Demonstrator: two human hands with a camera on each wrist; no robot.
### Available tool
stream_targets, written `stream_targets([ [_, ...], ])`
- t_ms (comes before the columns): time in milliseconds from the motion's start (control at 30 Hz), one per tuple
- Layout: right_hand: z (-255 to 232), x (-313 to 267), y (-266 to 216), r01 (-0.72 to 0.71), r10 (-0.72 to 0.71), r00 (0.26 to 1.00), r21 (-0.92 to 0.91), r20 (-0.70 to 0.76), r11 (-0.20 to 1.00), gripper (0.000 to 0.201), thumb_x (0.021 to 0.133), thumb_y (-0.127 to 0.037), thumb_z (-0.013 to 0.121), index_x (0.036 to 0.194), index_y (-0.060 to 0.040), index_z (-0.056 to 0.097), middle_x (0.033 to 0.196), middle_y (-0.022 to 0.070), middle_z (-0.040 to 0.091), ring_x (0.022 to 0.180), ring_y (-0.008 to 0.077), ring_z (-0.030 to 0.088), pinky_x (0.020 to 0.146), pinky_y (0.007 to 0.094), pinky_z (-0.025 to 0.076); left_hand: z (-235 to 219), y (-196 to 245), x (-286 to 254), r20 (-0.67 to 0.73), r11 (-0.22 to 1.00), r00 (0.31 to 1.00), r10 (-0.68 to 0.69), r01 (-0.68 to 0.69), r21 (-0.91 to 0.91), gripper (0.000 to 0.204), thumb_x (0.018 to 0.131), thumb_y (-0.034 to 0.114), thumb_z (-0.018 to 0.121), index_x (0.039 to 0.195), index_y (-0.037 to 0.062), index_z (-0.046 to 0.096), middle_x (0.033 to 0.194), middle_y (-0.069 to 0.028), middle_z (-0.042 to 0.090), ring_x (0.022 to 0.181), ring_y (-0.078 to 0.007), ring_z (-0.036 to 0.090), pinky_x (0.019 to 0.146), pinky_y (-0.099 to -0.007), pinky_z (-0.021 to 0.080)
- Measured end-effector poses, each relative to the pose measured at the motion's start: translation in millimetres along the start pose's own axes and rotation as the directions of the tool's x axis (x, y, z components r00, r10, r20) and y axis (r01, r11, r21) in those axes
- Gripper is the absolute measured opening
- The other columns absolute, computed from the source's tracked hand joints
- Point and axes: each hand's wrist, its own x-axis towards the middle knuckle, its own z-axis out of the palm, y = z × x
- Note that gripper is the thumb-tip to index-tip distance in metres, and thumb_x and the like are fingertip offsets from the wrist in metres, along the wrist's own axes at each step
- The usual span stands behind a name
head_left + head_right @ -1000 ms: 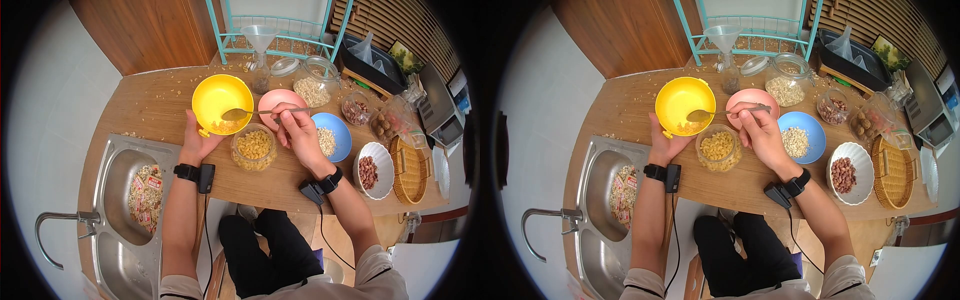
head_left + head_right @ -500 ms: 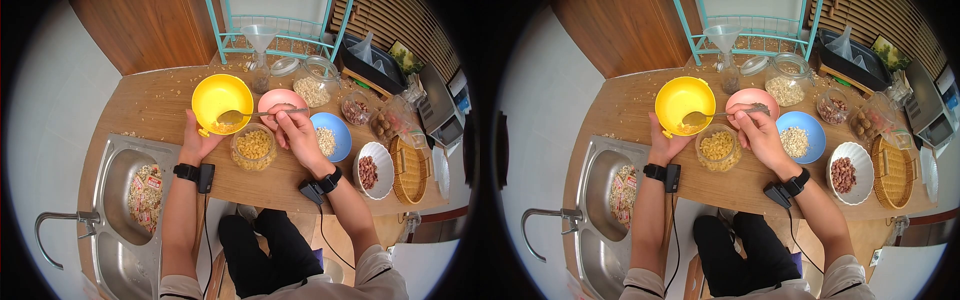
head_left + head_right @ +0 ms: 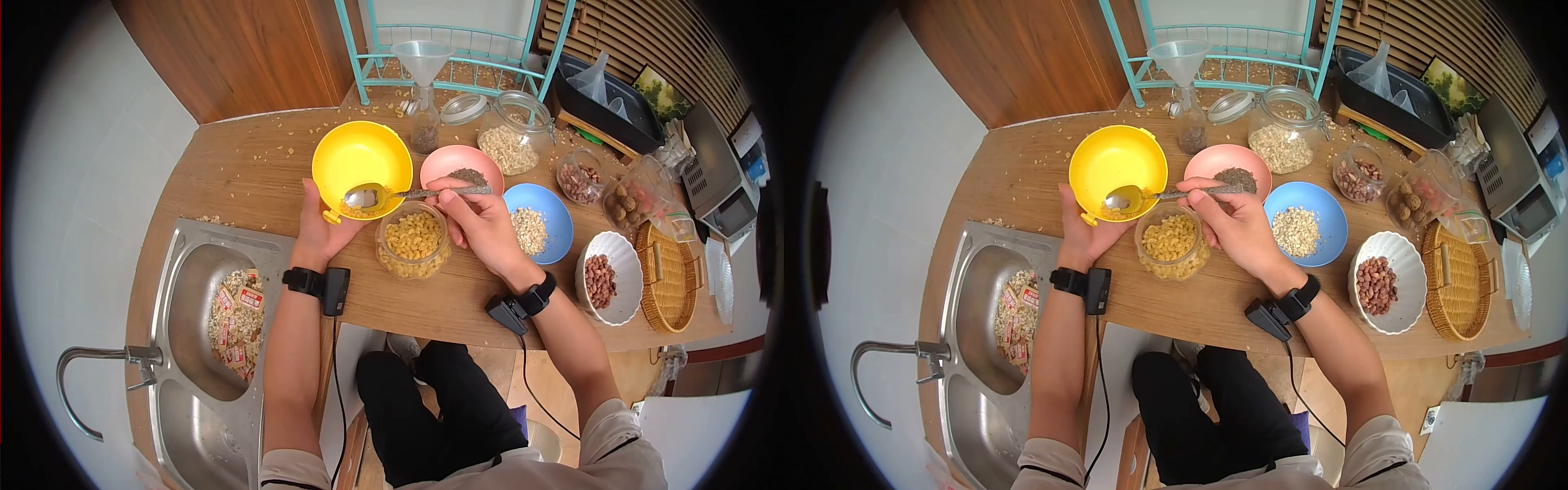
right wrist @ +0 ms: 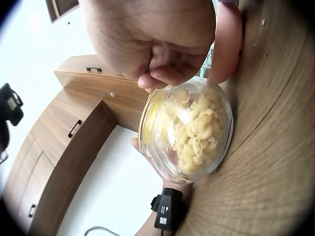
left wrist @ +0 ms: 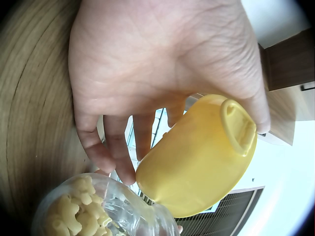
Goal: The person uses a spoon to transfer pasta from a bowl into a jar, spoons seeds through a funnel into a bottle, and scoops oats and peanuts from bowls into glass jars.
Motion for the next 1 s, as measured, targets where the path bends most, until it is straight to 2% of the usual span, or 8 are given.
stream_targets([
  [267, 4.0, -2.7, -5.8, -0.005, 0.006, 1.000, -0.090, 0.009, 0.996, 0.027, 0.101, -0.021, 0.057, 0.122, -0.0064, 0.066, 0.093, -0.0008, 0.071, 0.058, 0.0022, 0.045, 0.051, 0.0186, 0.037, 1.1, 0.7, 0.0, -0.004, 1.000, 1.000, 0.004, -0.004, 0.001, 0.105, 0.076, 0.085, 0.048, 0.152, 0.0144, 0.027, 0.155, -0.0152, 0.031, 0.143, -0.0342, 0.030, 0.115, -0.0575, 0.025],
  [500, 4.3, -4.2, -10.2, -0.045, 0.049, 0.998, -0.099, 0.035, 0.994, 0.028, 0.100, -0.022, 0.059, 0.123, -0.0070, 0.067, 0.099, 0.0003, 0.072, 0.064, 0.0015, 0.049, 0.053, 0.0184, 0.038, 4.2, 1.9, -0.7, -0.013, 1.000, 1.000, -0.006, 0.006, -0.001, 0.107, 0.075, 0.085, 0.050, 0.152, 0.0143, 0.027, 0.155, -0.0149, 0.031, 0.143, -0.0343, 0.030, 0.115, -0.0578, 0.025],
  [567, 5.2, -4.5, -11.4, -0.069, 0.073, 0.996, -0.097, 0.047, 0.993, 0.027, 0.099, -0.020, 0.061, 0.122, -0.0060, 0.068, 0.102, 0.0026, 0.072, 0.079, 0.0034, 0.060, 0.062, 0.0185, 0.047, 5.2, 2.3, -0.9, -0.023, 1.000, 1.000, -0.009, 0.009, 0.000, 0.108, 0.075, 0.085, 0.050, 0.152, 0.0142, 0.027, 0.155, -0.0149, 0.031, 0.143, -0.0343, 0.030, 0.115, -0.0577, 0.025],
  [600, 5.8, -4.4, -11.7, -0.069, 0.074, 0.996, -0.097, 0.047, 0.993, 0.027, 0.099, -0.020, 0.061, 0.122, -0.0060, 0.068, 0.102, 0.0026, 0.072, 0.079, 0.0034, 0.060, 0.062, 0.0185, 0.047, 5.1, 2.3, -0.8, -0.016, 1.000, 1.000, -0.009, 0.009, 0.003, 0.108, 0.075, 0.085, 0.050, 0.152, 0.0141, 0.027, 0.155, -0.0149, 0.031, 0.143, -0.0343, 0.030, 0.115, -0.0576, 0.025],
  [667, 6.6, -4.3, -12.3, -0.051, 0.055, 0.997, -0.079, 0.046, 0.996, 0.027, 0.098, -0.017, 0.062, 0.121, -0.0042, 0.068, 0.105, 0.0055, 0.072, 0.096, 0.0078, 0.064, 0.078, 0.0206, 0.052, 5.2, 2.2, -1.1, -0.010, 1.000, 1.000, -0.008, 0.008, 0.005, 0.108, 0.075, 0.085, 0.050, 0.152, 0.0141, 0.027, 0.155, -0.0148, 0.031, 0.143, -0.0343, 0.030, 0.115, -0.0575, 0.025],
  [700, 6.7, -4.3, -13.0, -0.051, 0.055, 0.997, -0.079, 0.046, 0.996, 0.027, 0.098, -0.017, 0.062, 0.121, -0.0042, 0.068, 0.105, 0.0055, 0.072, 0.096, 0.0078, 0.064, 0.078, 0.0206, 0.052, 5.6, 2.3, -1.3, -0.012, 1.000, 1.000, -0.008, 0.009, 0.007, 0.108, 0.075, 0.085, 0.050, 0.152, 0.0141, 0.027, 0.155, -0.0148, 0.030, 0.143, -0.0343, 0.030, 0.115, -0.0575, 0.025],
  [767, 6.8, -4.5, -14.7, -0.075, 0.078, 0.996, -0.061, 0.050, 0.995, 0.027, 0.098, -0.016, 0.062, 0.121, -0.0029, 0.067, 0.107, 0.0075, 0.072, 0.101, 0.0104, 0.065, 0.089, 0.0231, 0.052, 5.3, 2.1, -1.3, -0.015, 1.000, 1.000, -0.010, 0.010, 0.008, 0.108, 0.075, 0.085, 0.050, 0.152, 0.0142, 0.027, 0.155, -0.0149, 0.030, 0.143, -0.0343, 0.030, 0.115, -0.0575, 0.025],
  [1000, 6.1, -5.8, -13.1, -0.027, 0.033, 0.997, -0.099, 0.067, 0.995, 0.028, 0.097, -0.016, 0.063, 0.122, -0.0027, 0.067, 0.107, 0.0069, 0.072, 0.101, 0.0105, 0.064, 0.091, 0.0242, 0.051, 6.6, 2.0, -1.1, -0.014, 1.000, 1.000, -0.001, 0.001, 0.013, 0.108, 0.075, 0.085, 0.049, 0.152, 0.0137, 0.026, 0.155, -0.0152, 0.030, 0.143, -0.0348, 0.030, 0.115, -0.0576, 0.025],
])
